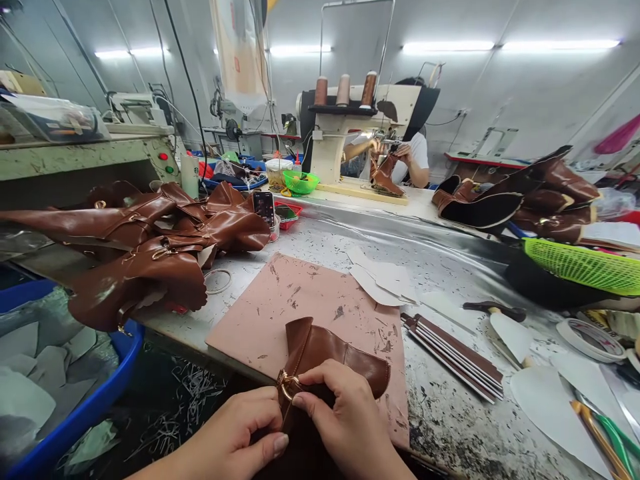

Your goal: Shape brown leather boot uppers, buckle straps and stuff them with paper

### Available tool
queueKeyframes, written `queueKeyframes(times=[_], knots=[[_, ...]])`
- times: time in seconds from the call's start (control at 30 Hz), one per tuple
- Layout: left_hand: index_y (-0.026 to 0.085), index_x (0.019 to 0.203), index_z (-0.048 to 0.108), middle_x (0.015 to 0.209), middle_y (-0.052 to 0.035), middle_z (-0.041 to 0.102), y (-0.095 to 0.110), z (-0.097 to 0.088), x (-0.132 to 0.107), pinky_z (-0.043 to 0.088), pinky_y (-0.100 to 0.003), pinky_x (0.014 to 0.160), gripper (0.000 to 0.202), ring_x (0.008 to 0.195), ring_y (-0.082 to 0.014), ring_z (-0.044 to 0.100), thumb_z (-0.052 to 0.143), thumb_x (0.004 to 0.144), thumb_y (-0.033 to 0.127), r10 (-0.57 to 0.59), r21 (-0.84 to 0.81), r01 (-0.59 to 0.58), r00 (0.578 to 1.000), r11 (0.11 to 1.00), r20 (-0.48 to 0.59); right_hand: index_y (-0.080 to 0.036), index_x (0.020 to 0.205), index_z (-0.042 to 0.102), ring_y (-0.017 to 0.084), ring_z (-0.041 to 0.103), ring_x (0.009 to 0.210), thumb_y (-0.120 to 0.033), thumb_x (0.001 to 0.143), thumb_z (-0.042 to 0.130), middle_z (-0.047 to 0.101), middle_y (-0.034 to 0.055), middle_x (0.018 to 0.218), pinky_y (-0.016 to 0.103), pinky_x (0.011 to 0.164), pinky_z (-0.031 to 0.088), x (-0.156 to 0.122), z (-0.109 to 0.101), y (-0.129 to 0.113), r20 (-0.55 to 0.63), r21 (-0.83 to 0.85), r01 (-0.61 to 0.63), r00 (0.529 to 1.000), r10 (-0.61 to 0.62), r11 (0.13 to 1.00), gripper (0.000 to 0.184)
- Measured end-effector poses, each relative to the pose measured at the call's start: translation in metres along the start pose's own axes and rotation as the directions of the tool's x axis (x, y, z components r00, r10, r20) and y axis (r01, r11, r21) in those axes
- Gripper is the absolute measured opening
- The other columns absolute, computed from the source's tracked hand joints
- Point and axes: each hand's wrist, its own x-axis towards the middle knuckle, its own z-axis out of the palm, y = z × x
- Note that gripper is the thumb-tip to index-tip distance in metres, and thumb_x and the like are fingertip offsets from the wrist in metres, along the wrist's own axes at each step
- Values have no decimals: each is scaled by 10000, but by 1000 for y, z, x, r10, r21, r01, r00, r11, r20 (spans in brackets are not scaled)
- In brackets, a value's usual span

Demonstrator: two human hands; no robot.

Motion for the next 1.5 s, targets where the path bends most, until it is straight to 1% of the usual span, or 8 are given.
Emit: queueKeyframes(times=[0.27, 0.57, 0.83, 0.97, 1.1, 1.3, 1.4, 1.5], knots=[[175, 588, 443, 696, 45, 523, -6, -23, 4, 324, -214, 579, 304, 662, -131, 473, 716, 647, 295, -116, 197, 107, 992, 975, 38, -206, 912, 634, 185, 620, 849, -256, 824, 484, 684, 29, 892, 303, 771, 475, 5, -16, -7, 142, 88, -124, 984, 111, 988, 182], [190, 811, 585, 837, -2, 526, -7, -29, 41, 365, -273, 786, 102, 876, -178, 481, 639, 765, 264, 170, 149, -192, 975, 970, 146, -202, 862, 545, 155, 562, 802, -169, 786, 464, 600, 7, 832, 279, 727, 447, -1, -22, -11, 199, 101, -102, 977, 80, 990, 115], [165, 670, 527, 698, 26, 437, -11, -23, 46, 340, -244, 636, 192, 676, -128, 424, 598, 669, 343, 31, -257, -2, 994, 966, 109, -215, 753, 457, 149, 499, 686, -236, 803, 475, 524, -4, 726, 265, 626, 431, -1, -33, 4, 129, 3, -55, 990, 55, 998, 57], [173, 650, 464, 572, 55, 401, -8, -38, 52, 280, -211, 524, 278, 539, -88, 351, 607, 640, 411, -106, -517, 45, 990, 855, -88, -232, 936, 531, 261, 538, 1013, -390, 776, 582, 559, 101, 1079, 383, 839, 452, -13, -46, 12, -221, -229, 102, 963, -153, 968, 231], [169, 678, 512, 616, 26, 478, 9, -70, 84, 351, -236, 564, 256, 577, -113, 444, 559, 688, 420, -21, -370, -100, 950, 924, -311, -277, 1291, 434, 353, 399, 1238, -370, 607, 752, 296, 131, 1441, 452, 944, 418, -6, -31, 9, 81, -427, 293, 955, -287, 855, 760], [202, 1021, 546, 1118, -49, 549, 37, -77, 68, 322, -324, 957, 250, 1087, -208, 468, 494, 783, 258, 260, 63, -272, 787, 960, -559, -102, 1196, 510, 282, 657, 842, -12, 773, 408, 600, 220, 1136, 350, 628, 517, 49, -2, 4, -93, -771, -48, 995, -38, 635, 444], [250, 853, 597, 886, 6, 642, 23, -34, 42, 445, -259, 781, 223, 842, -165, 588, 432, 770, 125, 422, 286, -396, 906, 872, -31, -124, 1003, 571, 259, 661, 663, 5, 749, 402, 677, 128, 813, 313, 530, 476, 61, -5, -3, -61, -761, -80, 997, 52, 644, 332], [201, 884, 632, 907, -84, 656, -3, -2, 52, 458, -349, 791, 200, 869, -257, 594, 526, 729, 131, 314, 389, -278, 949, 878, -31, -125, 1086, 546, 255, 667, 684, 34, 709, 403, 687, 120, 840, 320, 551, 491, 60, -11, -4, -53, -735, -34, 999, -7, 677, 433]])
